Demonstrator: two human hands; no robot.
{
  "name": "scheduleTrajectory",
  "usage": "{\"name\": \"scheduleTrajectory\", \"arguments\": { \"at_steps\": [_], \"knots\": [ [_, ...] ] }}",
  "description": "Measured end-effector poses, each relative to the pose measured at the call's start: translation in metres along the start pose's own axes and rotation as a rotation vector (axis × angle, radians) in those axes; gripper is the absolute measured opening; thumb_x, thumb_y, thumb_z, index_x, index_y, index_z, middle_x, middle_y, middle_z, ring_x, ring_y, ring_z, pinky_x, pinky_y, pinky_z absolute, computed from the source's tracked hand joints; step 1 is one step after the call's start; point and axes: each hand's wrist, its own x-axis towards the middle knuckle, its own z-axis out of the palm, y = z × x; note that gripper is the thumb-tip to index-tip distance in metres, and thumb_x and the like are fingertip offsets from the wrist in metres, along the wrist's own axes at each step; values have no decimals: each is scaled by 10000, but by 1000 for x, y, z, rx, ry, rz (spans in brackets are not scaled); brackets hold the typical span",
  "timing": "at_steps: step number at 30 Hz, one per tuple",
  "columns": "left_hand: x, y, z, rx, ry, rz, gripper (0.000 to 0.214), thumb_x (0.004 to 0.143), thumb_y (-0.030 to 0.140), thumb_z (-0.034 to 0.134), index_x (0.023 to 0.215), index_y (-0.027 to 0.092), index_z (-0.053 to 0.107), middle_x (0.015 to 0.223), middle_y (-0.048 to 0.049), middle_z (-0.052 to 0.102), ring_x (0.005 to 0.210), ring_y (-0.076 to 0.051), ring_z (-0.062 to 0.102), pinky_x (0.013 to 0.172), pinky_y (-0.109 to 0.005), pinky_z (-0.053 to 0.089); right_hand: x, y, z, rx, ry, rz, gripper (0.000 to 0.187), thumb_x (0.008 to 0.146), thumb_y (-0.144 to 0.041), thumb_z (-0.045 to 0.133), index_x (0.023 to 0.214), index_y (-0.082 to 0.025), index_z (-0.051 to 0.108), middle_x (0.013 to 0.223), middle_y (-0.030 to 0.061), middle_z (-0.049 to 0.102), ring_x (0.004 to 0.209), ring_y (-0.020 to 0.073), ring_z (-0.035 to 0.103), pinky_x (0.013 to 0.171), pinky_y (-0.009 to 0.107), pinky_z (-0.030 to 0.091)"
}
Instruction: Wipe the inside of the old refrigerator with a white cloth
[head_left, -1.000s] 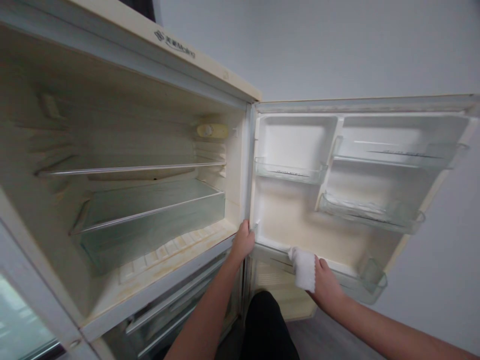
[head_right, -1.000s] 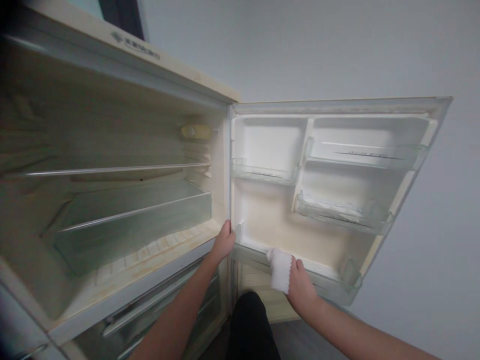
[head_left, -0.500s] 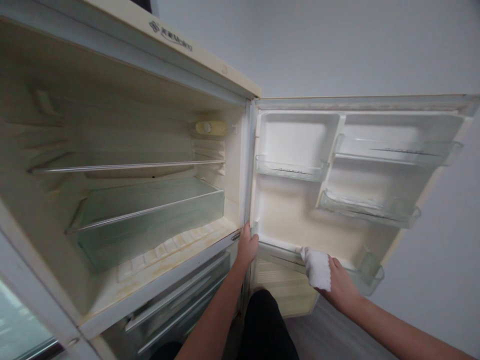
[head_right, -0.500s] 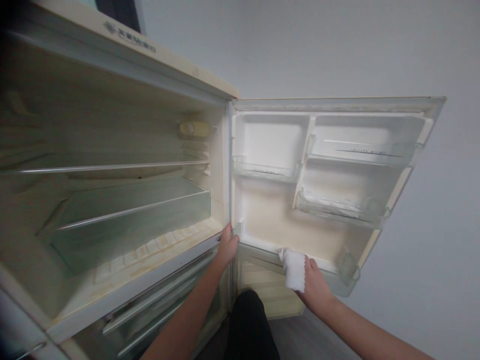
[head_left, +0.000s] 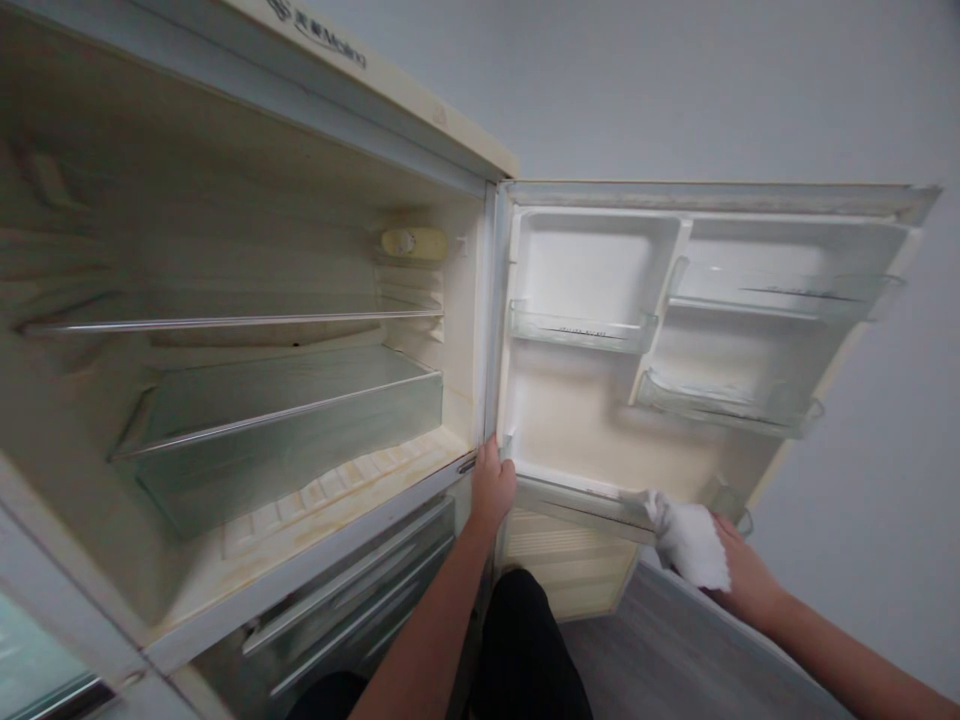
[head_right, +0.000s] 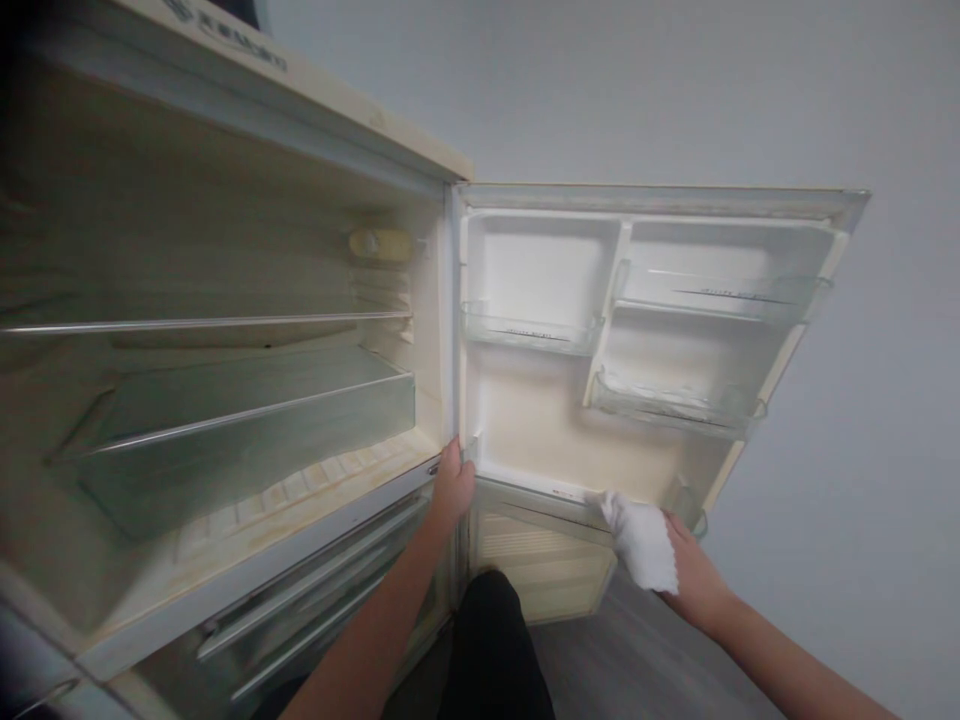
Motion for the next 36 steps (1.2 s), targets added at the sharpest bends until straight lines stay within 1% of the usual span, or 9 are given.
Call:
{"name": "scheduleTrajectory", "arguments": {
  "at_steps": [6,9,13,18,23,27,29,33,36],
  "knots": [
    [-4,2,1,-10,16,22,595,801,141,408,1395,153,449,1326,-142,553,1330,-259,461,1167,-400,319,-61,45,-11,18,46,30,231,789,-253,673,1006,-295,739,1106,124,665,1292,295,457,1051,436,391],
    [-5,3,1,-15,27,35,609,795,134,413,1403,146,441,1378,-150,526,1352,-264,447,1168,-402,319,-74,56,-15,29,61,51,384,812,-208,592,1179,-260,691,1283,155,601,1408,290,368,1029,405,427],
    [-6,4,1,-20,22,17,610,797,114,394,1404,155,432,1398,-142,515,1375,-251,425,1173,-395,309,-81,62,-5,20,27,5,697,820,-235,578,1499,-287,425,1404,144,536,1365,313,447,1144,492,315],
    [-8,5,3,-8,16,22,605,802,116,396,1407,125,420,1368,-172,517,1362,-270,429,1167,-411,312,-81,49,15,58,-2,188,892,837,-316,576,1601,-170,138,1522,231,377,1423,363,365,1146,486,311],
    [-12,9,2,34,22,27,609,800,115,401,1408,77,412,1331,-203,520,1330,-296,449,1152,-428,328,-52,16,25,22,72,351,777,821,-338,573,1507,-74,321,1408,261,471,1356,374,436,1049,485,448],
    [-17,14,1,83,35,46,588,812,119,391,1396,61,421,1290,-206,542,1287,-303,483,1129,-445,360,-12,-11,41,-91,185,293,300,763,-341,620,1014,-204,710,1112,151,641,1210,360,536,1024,546,453],
    [-19,16,2,103,67,54,573,819,123,387,1389,74,433,1272,-196,555,1273,-300,498,1117,-448,377,7,-21,52,-124,249,226,164,752,-314,619,853,-251,731,991,101,674,1151,329,564,1047,567,421],
    [-23,19,4,125,136,56,562,823,118,386,1381,108,449,1263,-183,570,1266,-292,515,1106,-448,398,41,-43,75,-57,389,221,250,752,-245,547,919,-219,731,1034,104,686,1172,317,550,1045,611,405],
    [-23,19,5,126,151,72,554,826,119,386,1376,110,454,1275,-188,575,1254,-298,525,1099,-466,406,67,-74,92,134,469,355,222,742,-290,558,876,-217,718,984,109,697,1171,356,553,1058,679,339]
  ]
}}
